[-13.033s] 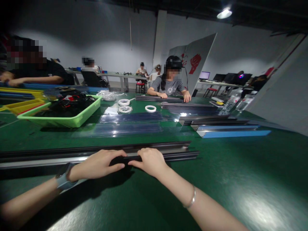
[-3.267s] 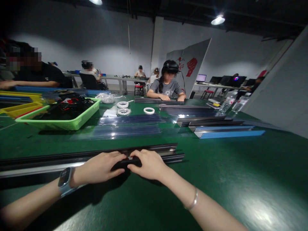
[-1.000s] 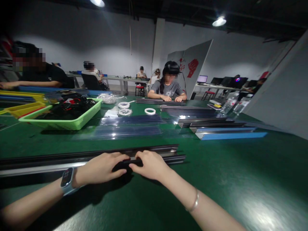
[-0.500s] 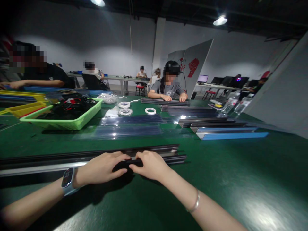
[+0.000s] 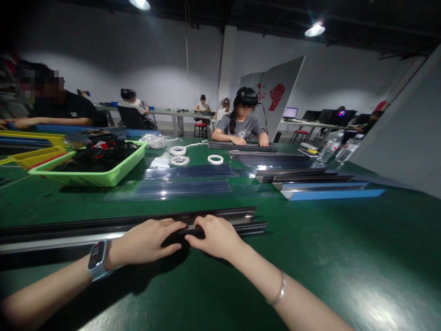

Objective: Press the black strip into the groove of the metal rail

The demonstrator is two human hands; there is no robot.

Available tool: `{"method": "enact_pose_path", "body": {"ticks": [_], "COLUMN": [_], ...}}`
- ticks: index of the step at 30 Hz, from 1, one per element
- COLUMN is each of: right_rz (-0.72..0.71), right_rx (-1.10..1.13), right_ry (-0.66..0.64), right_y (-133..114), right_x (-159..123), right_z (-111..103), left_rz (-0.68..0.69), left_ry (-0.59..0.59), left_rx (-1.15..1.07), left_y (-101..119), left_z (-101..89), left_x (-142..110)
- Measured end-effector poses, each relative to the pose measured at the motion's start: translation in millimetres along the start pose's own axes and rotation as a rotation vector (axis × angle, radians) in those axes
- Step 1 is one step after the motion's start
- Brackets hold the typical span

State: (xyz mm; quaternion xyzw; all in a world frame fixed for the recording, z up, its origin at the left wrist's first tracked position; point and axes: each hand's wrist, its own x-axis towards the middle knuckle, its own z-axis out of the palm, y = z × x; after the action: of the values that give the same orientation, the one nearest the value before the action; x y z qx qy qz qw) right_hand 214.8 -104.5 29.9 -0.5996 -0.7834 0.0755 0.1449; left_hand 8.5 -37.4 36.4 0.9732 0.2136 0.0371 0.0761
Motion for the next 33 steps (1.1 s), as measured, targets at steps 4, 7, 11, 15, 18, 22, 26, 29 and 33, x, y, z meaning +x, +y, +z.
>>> {"method": "enact_pose_path", "body": {"ticks": [4, 7, 11, 15, 18, 22, 26, 29, 33], "right_rz": [-0.016, -0.007, 0.012, -0.004, 0.002, -0.001, 0.005, 0.021, 0.008], "right_rx": [-0.017, -0.027, -0.037, -0.023, 0.035, 0.038, 0.009, 0.06, 0.008], "right_ry": [-0.014, -0.024, -0.005, 0.01, 0.021, 0.026, 0.015, 0.03, 0.006], "right_y": [-0.2, -1.0, -1.1, 0.0, 0.9, 1.7, 1.6, 1.0, 0.0], "right_x": [-0.6, -0.5, -0.2, -0.1, 0.0, 0.1, 0.6, 0.7, 0.0], "right_z": [-0.2, -0.2, 0.8, 0.9, 0.0, 0.0, 0.5, 0.4, -0.1], "left_rz": [0.018, 0.02, 0.009, 0.021, 0.02, 0.006, 0.015, 0.02, 0.013], "left_ry": [0.021, 0.017, 0.008, 0.025, 0.027, 0.019, 0.026, 0.028, 0.014], "left_rx": [0.001, 0.005, 0.012, 0.011, 0.01, 0.006, 0.004, 0.006, 0.006], "left_y": [-0.3, -0.1, -0.1, -0.1, -0.1, -0.3, 0.1, 0.4, 0.0], "left_z": [1.2, 0.9, 0.2, 0.0, 0.1, 0.2, -0.3, -0.7, -0.6], "left_x": [0.7, 1.3, 1.3, 1.7, 2.0, 1.6, 1.8, 2.4, 2.6]}}
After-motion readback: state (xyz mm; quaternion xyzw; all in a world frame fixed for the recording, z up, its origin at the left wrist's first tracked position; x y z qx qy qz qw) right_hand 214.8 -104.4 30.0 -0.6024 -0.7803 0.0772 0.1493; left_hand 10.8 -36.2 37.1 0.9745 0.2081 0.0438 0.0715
